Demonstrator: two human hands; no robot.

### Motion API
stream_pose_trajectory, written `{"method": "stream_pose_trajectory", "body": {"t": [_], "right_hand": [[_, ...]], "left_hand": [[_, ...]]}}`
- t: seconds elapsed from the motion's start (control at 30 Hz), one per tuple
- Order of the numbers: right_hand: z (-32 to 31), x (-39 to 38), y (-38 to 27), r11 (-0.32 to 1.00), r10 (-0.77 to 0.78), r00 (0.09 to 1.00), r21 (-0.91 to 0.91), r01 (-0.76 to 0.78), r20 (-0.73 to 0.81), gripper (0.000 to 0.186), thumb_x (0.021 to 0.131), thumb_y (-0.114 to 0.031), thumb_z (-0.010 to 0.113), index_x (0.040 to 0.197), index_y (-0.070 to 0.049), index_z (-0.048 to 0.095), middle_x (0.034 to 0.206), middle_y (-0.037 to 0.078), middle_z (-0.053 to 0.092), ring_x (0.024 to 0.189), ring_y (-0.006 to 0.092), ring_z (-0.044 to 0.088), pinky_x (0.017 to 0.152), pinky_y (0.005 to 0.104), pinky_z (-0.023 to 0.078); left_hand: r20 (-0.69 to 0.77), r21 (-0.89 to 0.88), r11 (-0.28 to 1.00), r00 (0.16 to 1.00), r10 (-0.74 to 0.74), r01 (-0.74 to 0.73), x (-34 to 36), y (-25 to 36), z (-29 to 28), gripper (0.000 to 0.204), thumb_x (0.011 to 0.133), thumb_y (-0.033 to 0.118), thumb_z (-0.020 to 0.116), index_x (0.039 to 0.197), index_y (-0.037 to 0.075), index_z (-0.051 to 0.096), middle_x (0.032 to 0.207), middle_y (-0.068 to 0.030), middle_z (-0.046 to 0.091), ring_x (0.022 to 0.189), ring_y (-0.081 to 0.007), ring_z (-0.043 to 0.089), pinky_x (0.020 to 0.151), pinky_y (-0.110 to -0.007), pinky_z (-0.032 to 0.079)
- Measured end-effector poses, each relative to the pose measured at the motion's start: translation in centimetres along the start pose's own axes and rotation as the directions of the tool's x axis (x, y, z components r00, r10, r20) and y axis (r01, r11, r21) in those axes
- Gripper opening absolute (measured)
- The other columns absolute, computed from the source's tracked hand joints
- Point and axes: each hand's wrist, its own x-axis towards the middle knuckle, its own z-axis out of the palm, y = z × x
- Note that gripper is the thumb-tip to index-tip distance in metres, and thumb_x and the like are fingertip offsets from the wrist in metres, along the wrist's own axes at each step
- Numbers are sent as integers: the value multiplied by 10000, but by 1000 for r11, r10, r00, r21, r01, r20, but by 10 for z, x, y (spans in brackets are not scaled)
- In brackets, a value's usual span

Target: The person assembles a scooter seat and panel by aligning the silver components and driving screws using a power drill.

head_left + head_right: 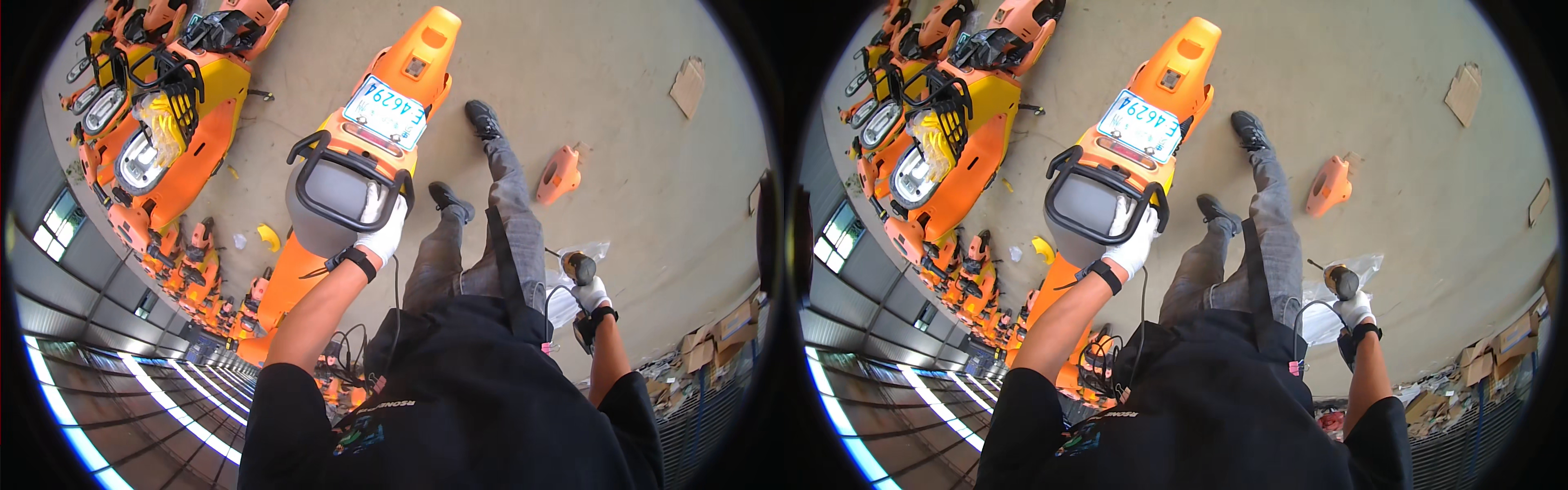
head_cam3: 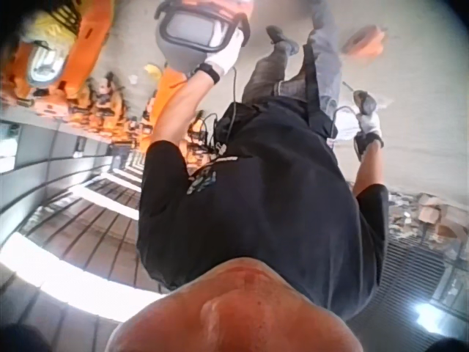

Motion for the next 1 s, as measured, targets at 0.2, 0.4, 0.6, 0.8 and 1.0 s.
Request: {"method": "stream_pose_trajectory", "body": {"t": [0.2, 0.4, 0.6, 0.8, 1.0], "right_hand": [[-2, 7, -24, 994, 92, 995, 51, -95, 49, 246, 708, -141, 660, 891, 23, 665, 734, 152, 658, 675, 247, 639, 616, 362, 499], [-8, 9, -43, 996, 40, 999, 86, -39, -9, 257, 691, -103, 629, 914, 23, 654, 728, 127, 649, 677, 241, 629, 640, 352, 501], [3, 9, -34, 983, 74, 997, 171, -74, 4, 320, 678, -80, 638, 984, 13, 626, 804, 100, 639, 718, 227, 600, 668, 342, 494], [7, 1, -38, 989, 72, 997, 124, -75, 31, 325, 663, -100, 656, 964, 23, 651, 753, 124, 646, 696, 244, 605, 675, 355, 500], [3, -4, -46, 989, 74, 997, 130, -75, 14, 254, 667, -111, 646, 872, 38, 653, 676, 125, 626, 619, 211, 580, 607, 360, 484]], "left_hand": [[-70, -73, 997, 997, 26, -31, -1, -11, -39, 589, 839, 250, 618, 1348, -18, 491, 1362, -222, 483, 1308, -398, 388, 1125, -583, 236], [23, -140, 984, 993, 113, -108, -9, -25, -57, 649, 740, 297, 761, 1282, 17, 537, 1386, -196, 453, 1353, -366, 350, 1146, -590, 215], [74, -91, 993, 994, 77, -70, -8, -29, -53, 717, 789, 413, 696, 1356, 28, 485, 1389, -147, 478, 1380, -324, 327, 1189, -551, 150], [25, -147, 988, 998, 55, -51, -2, -33, -52, 707, 788, 383, 701, 1368, 47, 478, 1403, -148, 471, 1385, -319, 322, 1193, -547, 146], [88, -105, 992, 993, 78, -68, -4, -32, -53, 593, 849, 419, 638, 1340, 104, 530, 1487, -129, 383, 1442, -322, 216, 1192, -579, 105]]}}
